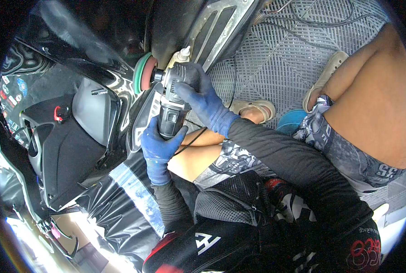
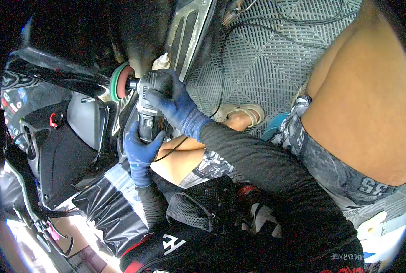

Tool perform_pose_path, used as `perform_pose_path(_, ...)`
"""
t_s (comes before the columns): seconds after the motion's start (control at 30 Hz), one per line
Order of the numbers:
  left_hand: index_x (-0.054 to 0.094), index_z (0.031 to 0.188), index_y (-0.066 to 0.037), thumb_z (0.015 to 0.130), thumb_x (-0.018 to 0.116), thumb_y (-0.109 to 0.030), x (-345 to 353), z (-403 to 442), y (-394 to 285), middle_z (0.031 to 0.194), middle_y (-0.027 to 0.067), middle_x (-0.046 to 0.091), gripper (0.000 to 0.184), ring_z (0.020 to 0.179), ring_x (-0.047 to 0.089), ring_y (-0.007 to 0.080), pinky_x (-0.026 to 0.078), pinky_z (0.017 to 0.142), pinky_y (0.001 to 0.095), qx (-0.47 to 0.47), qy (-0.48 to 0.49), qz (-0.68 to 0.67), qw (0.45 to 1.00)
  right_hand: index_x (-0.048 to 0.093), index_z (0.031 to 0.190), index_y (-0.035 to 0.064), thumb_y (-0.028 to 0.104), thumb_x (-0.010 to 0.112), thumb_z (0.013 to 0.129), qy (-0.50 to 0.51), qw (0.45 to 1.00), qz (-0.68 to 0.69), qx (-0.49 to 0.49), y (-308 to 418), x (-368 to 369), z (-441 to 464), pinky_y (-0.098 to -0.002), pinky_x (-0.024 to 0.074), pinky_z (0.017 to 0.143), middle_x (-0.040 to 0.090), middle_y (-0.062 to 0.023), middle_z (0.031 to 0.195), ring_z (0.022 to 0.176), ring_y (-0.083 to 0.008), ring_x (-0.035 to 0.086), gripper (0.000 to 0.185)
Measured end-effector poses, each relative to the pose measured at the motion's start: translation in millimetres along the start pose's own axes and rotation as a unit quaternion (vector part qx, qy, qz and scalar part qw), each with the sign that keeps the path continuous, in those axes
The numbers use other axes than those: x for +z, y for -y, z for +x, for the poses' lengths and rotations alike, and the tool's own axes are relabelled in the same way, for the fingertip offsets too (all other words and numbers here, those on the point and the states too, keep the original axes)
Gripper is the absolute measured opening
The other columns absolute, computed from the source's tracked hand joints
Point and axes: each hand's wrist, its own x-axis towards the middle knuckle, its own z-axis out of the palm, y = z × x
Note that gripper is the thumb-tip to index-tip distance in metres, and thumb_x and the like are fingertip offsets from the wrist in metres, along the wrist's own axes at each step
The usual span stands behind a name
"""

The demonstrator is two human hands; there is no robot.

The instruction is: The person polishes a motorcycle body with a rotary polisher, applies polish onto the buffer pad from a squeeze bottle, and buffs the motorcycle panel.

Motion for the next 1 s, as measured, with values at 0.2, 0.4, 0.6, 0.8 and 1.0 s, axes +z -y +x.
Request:
perform_pose_path(0.2, 0.066, 0.1, -0.001, 0.069, 0.089, -0.033, 7, -6, 16, 0.082, 0.0163, 0.072, 0.05, 0.072, 0.072, 0.0305, 0.055, 0.068, 0.04, -0.007, -0.006, 0.0, 1.0, 0.05, 0.13, 0.005, 0.031, 0.074, 0.085, 0.001, 1.0, -0.003, 0.03, -9, 2, 1, -0.0332, 0.0488, 0.094, 0.062, -0.0057, 0.114, 0.105, -0.0151, 0.059, 0.057)
perform_pose_path(0.4, 0.066, 0.101, -0.001, 0.068, 0.089, -0.034, 6, -4, 13, 0.083, 0.0156, 0.073, 0.052, 0.072, 0.072, 0.0304, 0.056, 0.068, 0.0399, -0.021, -0.008, -0.028, 0.999, 0.05, 0.13, 0.005, 0.03, 0.075, 0.085, -0.004, 0.999, -0.019, 0.031, -6, 2, 1, -0.0331, 0.0494, 0.093, 0.062, -0.0058, 0.113, 0.104, -0.015, 0.059, 0.057)
perform_pose_path(0.6, 0.065, 0.104, -0.002, 0.066, 0.09, -0.039, -3, 5, -4, 0.084, 0.0155, 0.073, 0.059, 0.075, 0.074, 0.0313, 0.056, 0.067, 0.0416, 0.058, -0.051, 0.064, 0.995, 0.05, 0.125, 0.006, 0.024, 0.08, 0.081, -0.023, 0.999, 0.034, -0.024, 17, 9, 0, -0.0338, 0.0521, 0.089, 0.063, -0.0066, 0.109, 0.1, -0.0167, 0.062, 0.056)
perform_pose_path(0.8, 0.064, 0.103, -0.002, 0.065, 0.091, -0.038, -10, 19, -25, 0.085, 0.0169, 0.072, 0.059, 0.075, 0.073, 0.034, 0.056, 0.066, 0.0417, 0.108, -0.07, 0.017, 0.992, 0.049, 0.127, 0.0044, 0.028, 0.08, 0.079, -0.049, 0.994, -0.057, -0.085, 58, 7, 1, -0.0334, 0.0512, 0.089, 0.061, -0.0075, 0.11, 0.099, -0.0156, 0.059, 0.061)
perform_pose_path(1.0, 0.064, 0.105, -0.002, 0.065, 0.091, -0.036, -4, 19, -10, 0.086, 0.0167, 0.072, 0.059, 0.076, 0.073, 0.0329, 0.056, 0.068, 0.0408, 0.084, -0.045, -0.017, 0.995, 0.049, 0.127, 0.0037, 0.03, 0.081, 0.078, -0.037, 0.995, -0.03, -0.084, 48, 9, 0, -0.0331, 0.0518, 0.088, 0.062, -0.0082, 0.109, 0.098, -0.0156, 0.06, 0.064)
